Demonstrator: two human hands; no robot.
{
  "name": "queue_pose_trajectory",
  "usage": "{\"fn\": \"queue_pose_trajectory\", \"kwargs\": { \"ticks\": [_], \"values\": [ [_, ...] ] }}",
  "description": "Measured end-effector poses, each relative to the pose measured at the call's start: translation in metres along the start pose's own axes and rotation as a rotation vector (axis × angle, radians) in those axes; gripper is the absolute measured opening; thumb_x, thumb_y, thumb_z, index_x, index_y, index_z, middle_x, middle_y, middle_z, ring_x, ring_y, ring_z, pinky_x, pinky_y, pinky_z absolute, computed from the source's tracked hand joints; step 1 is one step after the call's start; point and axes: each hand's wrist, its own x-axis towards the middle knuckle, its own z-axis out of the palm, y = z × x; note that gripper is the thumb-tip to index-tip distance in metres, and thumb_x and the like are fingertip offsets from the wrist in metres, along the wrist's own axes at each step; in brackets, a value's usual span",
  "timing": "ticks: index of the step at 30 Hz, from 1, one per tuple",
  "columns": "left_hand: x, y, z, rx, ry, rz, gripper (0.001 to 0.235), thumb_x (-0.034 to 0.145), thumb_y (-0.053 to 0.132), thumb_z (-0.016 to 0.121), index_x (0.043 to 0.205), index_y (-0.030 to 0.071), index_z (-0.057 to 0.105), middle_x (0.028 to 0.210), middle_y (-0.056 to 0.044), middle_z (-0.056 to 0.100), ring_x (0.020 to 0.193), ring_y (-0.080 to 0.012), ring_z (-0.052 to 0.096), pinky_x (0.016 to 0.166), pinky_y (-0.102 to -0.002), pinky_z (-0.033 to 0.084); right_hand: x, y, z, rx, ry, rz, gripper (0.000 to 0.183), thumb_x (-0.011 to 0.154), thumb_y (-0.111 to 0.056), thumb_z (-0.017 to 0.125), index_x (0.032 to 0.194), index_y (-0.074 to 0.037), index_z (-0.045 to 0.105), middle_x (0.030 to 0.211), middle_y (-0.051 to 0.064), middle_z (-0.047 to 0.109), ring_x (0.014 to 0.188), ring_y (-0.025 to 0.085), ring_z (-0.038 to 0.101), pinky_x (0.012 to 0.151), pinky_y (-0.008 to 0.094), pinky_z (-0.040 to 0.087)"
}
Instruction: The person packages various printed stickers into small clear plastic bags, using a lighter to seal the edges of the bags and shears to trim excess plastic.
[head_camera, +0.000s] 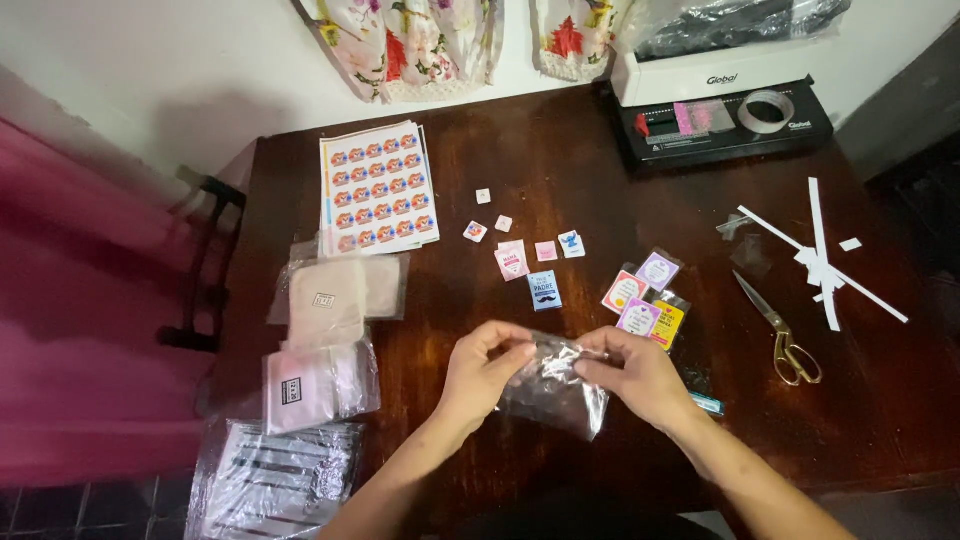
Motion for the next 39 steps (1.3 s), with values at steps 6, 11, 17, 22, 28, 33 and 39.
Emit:
{"fn": "queue_pose_trajectory", "kwargs": {
  "ticks": [6,11,17,22,28,33,39],
  "values": [
    [-0.010,0.017,0.014,-0.333,-0.073,0.011,0.068,0.082,-0.005,0.075,0.140,0.005,0.041,0.111,-0.013,0.071,0.092,-0.0158,0.071,0.078,-0.031,0.063,0.004,0.022,0.000,0.296,0.248,-0.044,0.009,0.094,-0.005,0.069,0.098,0.002,0.068,0.081,0.004,0.068,0.071,0.012,0.063,0.066,0.027,0.052],
    [-0.006,-0.025,0.027,-0.193,0.065,-0.046,0.056,0.087,0.003,0.075,0.136,0.000,0.049,0.101,-0.017,0.072,0.084,-0.0194,0.073,0.070,-0.031,0.062,0.003,0.057,0.004,0.188,0.304,-0.163,0.010,0.094,-0.008,0.070,0.094,0.002,0.068,0.083,0.002,0.069,0.075,0.009,0.063,0.070,0.025,0.052],
    [0.001,-0.107,0.017,-0.049,0.064,-0.155,0.053,0.085,0.006,0.079,0.131,-0.001,0.054,0.098,-0.012,0.074,0.080,-0.0182,0.075,0.066,-0.029,0.062,0.073,0.039,-0.037,-0.365,0.210,0.037,0.019,0.094,-0.022,0.069,0.097,-0.006,0.077,0.073,0.004,0.074,0.064,0.011,0.068,0.063,0.029,0.054],
    [-0.020,-0.108,0.004,0.185,0.049,-0.329,0.046,0.085,0.010,0.079,0.126,0.000,0.061,0.093,-0.012,0.078,0.078,-0.0152,0.075,0.067,-0.028,0.061,0.193,0.086,-0.066,-0.326,-0.097,-0.037,0.021,0.093,-0.020,0.072,0.095,0.001,0.076,0.075,0.011,0.074,0.065,0.015,0.068,0.063,0.031,0.056],
    [-0.034,-0.101,-0.026,0.222,0.054,-0.434,0.043,0.083,0.011,0.080,0.122,0.003,0.063,0.092,-0.010,0.079,0.080,-0.0152,0.076,0.074,-0.027,0.061,0.251,0.089,-0.051,-0.523,-0.097,0.071,0.020,0.090,-0.018,0.072,0.098,0.000,0.076,0.079,0.006,0.077,0.066,0.015,0.073,0.066,0.031,0.059],
    [-0.029,-0.093,-0.027,0.146,0.061,-0.483,0.031,0.085,0.013,0.077,0.112,0.002,0.064,0.092,-0.008,0.077,0.079,-0.0151,0.076,0.072,-0.029,0.061,0.242,0.081,-0.053,-0.548,-0.097,0.085,0.020,0.093,-0.018,0.071,0.101,-0.001,0.076,0.077,0.010,0.076,0.066,0.017,0.070,0.066,0.034,0.057],
    [-0.013,-0.085,0.016,-0.046,0.134,-0.200,0.017,0.091,0.009,0.076,0.104,0.000,0.069,0.108,-0.015,0.075,0.091,-0.0186,0.069,0.081,-0.030,0.058,0.155,0.039,-0.047,-0.194,0.097,-0.033,0.020,0.096,-0.020,0.067,0.098,-0.002,0.074,0.075,0.004,0.074,0.065,0.011,0.067,0.063,0.028,0.055]
  ]
}}
